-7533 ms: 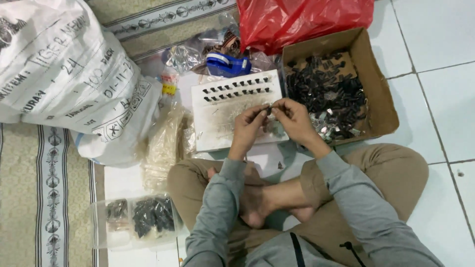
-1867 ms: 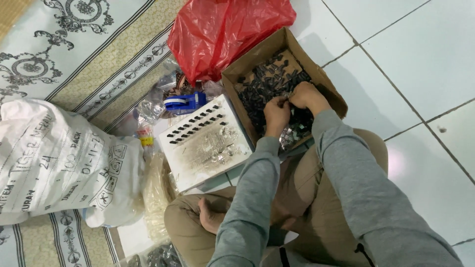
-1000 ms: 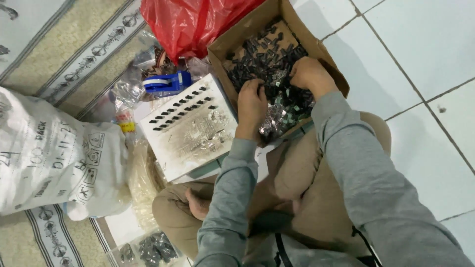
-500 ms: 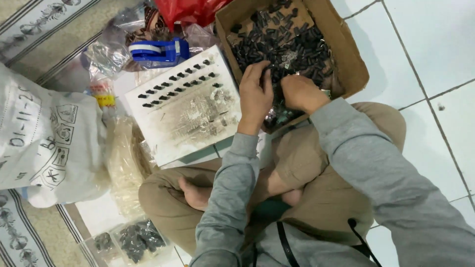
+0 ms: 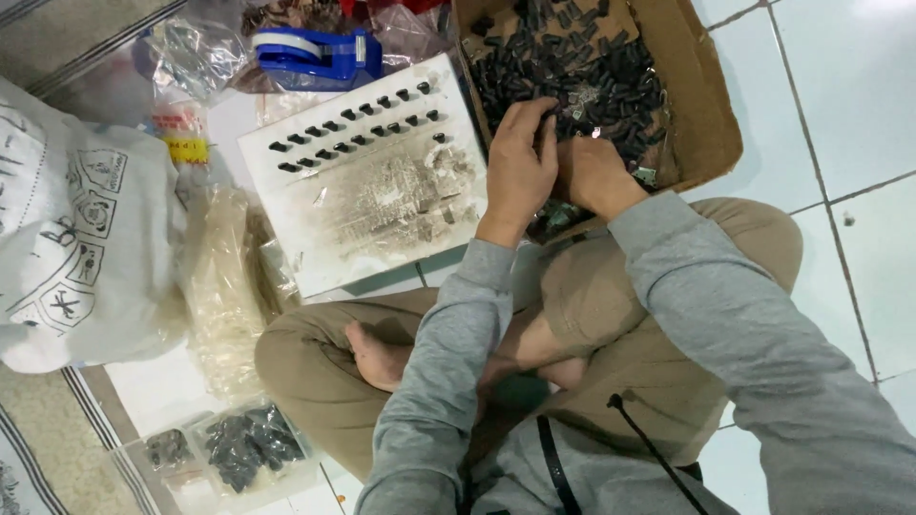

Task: Assembling small black components into a white plastic grid template by hand while sitting on the floor.

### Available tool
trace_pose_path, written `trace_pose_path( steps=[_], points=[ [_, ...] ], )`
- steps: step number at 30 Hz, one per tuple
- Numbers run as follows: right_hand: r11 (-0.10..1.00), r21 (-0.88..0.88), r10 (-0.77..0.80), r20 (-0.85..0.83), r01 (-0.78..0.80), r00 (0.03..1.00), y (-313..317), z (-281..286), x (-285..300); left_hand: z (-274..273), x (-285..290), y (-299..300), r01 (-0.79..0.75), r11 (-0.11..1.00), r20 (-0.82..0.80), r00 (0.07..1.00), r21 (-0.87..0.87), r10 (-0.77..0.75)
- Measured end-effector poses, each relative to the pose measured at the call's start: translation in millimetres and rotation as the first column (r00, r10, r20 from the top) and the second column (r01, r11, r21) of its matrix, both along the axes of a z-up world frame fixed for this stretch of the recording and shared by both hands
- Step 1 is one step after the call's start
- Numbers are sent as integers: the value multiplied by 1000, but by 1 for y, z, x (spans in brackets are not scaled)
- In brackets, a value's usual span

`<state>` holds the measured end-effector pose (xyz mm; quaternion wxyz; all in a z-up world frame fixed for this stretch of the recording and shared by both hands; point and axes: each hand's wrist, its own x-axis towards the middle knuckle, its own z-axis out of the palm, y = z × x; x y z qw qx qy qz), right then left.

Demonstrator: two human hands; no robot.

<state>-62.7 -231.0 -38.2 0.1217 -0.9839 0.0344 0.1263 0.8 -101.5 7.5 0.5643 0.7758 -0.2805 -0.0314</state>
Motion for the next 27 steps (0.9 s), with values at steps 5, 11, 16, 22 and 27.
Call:
trace_pose_path(
  steps=[5, 11, 16, 22, 27],
  points=[
    [998, 31, 45, 56, -46, 997, -10, -28, 5, -2, 0, -1, -4, 1000, 3, 1000, -14, 4],
    [942, 302, -156, 9, 146, 988, -43, -43, 4, -2, -1, -3, -29, 998, -17, 999, -47, 28],
    [742, 593, -376, -17, 312, 926, -57, -15, 5, -1, -1, 1, -69, 982, -122, 991, -177, 48],
    [477, 867, -498, 132, 143, 857, -16, 40, 4, 3, -3, 47, -79, 950, -429, 901, -303, -62],
    [319, 947, -526, 149, 32, 837, 50, 55, -1, 13, -13, 120, -114, 958, -567, 821, -263, -58]
  ],
)
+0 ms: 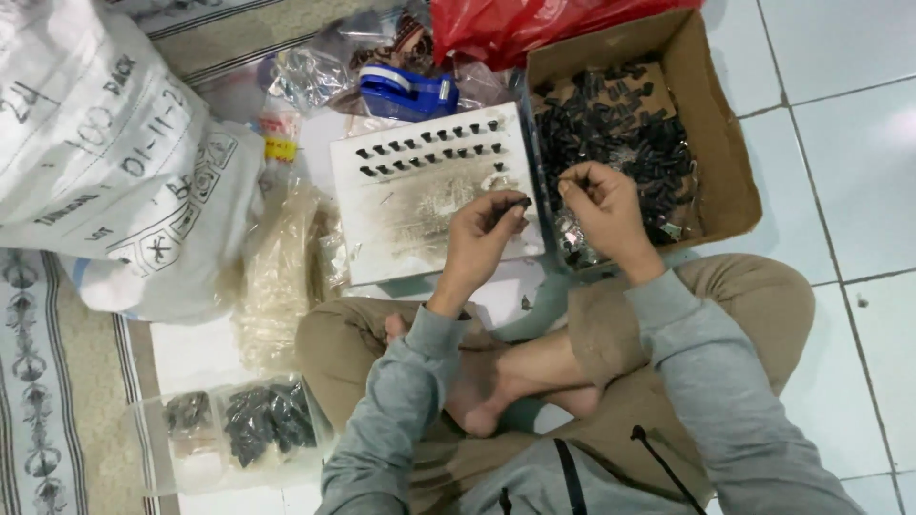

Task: Assembling small black components into a white plastic grid template by hand while sitting on the floor.

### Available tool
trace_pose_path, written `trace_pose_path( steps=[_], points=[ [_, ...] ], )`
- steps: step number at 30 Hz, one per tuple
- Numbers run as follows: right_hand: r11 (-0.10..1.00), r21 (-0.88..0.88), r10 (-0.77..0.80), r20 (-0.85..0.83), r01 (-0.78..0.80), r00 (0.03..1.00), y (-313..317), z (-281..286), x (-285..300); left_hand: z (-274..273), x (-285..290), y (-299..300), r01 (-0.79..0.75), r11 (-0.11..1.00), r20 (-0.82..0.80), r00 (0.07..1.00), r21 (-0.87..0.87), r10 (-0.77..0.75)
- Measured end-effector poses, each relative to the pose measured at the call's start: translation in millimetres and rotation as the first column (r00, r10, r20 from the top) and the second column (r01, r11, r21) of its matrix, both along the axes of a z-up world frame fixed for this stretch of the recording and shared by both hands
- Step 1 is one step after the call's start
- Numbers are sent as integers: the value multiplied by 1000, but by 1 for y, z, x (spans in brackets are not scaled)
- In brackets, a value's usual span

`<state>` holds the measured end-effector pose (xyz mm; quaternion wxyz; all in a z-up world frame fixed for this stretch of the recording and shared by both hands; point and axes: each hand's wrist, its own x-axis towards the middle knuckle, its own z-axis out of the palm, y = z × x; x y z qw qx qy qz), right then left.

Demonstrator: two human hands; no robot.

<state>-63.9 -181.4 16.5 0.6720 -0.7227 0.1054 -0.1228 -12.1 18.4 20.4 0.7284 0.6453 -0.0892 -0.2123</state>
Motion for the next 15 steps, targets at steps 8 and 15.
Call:
trace_pose_path(
  steps=[8, 15],
  points=[
    [996, -65, 62, 95, -56, 993, 61, 2, 8, -2, -1, 36, -174, 983, 17, 984, -51, 175],
    [997, -74, 17, 116, -9, 993, 54, 2, 8, 8, -2, 25, -175, 985, 67, 982, -2, 174]
  ],
)
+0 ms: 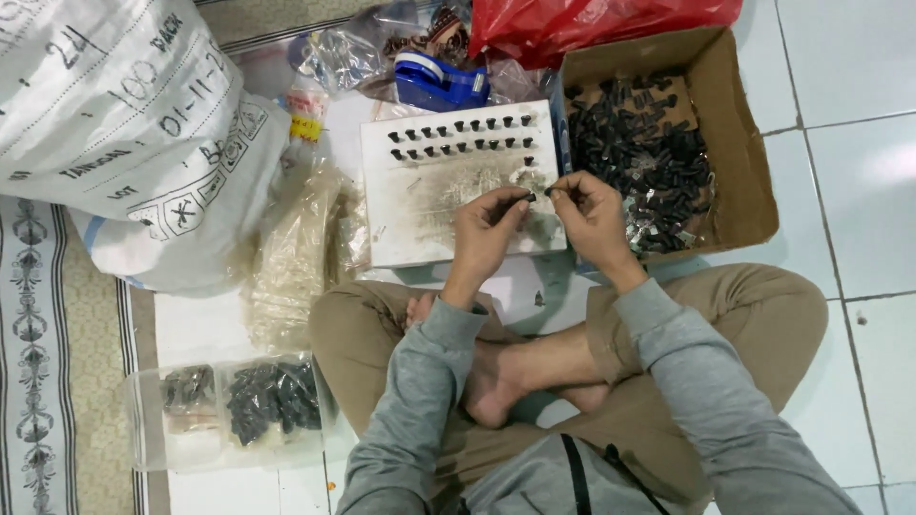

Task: Assembling small black components into a white plastic grid template by hand while sitting on the floor.

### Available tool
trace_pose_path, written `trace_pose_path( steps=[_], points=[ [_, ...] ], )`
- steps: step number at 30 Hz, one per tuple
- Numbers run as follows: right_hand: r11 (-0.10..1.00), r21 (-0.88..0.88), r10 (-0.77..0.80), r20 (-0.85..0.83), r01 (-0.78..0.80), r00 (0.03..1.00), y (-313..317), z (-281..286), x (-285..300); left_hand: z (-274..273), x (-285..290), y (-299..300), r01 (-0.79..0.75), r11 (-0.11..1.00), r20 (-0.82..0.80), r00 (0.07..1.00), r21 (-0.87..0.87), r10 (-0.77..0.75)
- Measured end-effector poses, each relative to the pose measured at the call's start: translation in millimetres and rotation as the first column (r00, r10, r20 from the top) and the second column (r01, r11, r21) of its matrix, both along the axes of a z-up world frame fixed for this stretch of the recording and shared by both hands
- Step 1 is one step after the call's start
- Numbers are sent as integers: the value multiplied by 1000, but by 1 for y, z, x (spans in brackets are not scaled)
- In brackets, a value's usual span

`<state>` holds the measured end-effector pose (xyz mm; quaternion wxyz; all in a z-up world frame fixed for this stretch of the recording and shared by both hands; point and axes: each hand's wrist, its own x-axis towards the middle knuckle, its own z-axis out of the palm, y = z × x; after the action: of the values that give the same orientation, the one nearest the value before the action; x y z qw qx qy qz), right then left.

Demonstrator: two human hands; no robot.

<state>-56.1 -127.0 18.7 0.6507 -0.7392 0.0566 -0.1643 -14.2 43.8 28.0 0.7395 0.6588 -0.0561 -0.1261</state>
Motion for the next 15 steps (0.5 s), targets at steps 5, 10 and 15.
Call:
trace_pose_path(
  steps=[5, 10, 15],
  points=[
    [1000, -11, 18, 10, -17, 1000, 6, 7, 0, -9, 0, -2, 9, 1000, 18, 1000, 28, -10],
    [999, -35, 14, 24, -13, 1000, 3, 7, 1, -11, -3, -8, 9, 1000, 16, 1000, 22, -9],
    [979, -197, 66, 43, -56, 997, 2, 18, 2, -20, -6, -15, -56, 997, 29, 998, -44, 58]
  ],
)
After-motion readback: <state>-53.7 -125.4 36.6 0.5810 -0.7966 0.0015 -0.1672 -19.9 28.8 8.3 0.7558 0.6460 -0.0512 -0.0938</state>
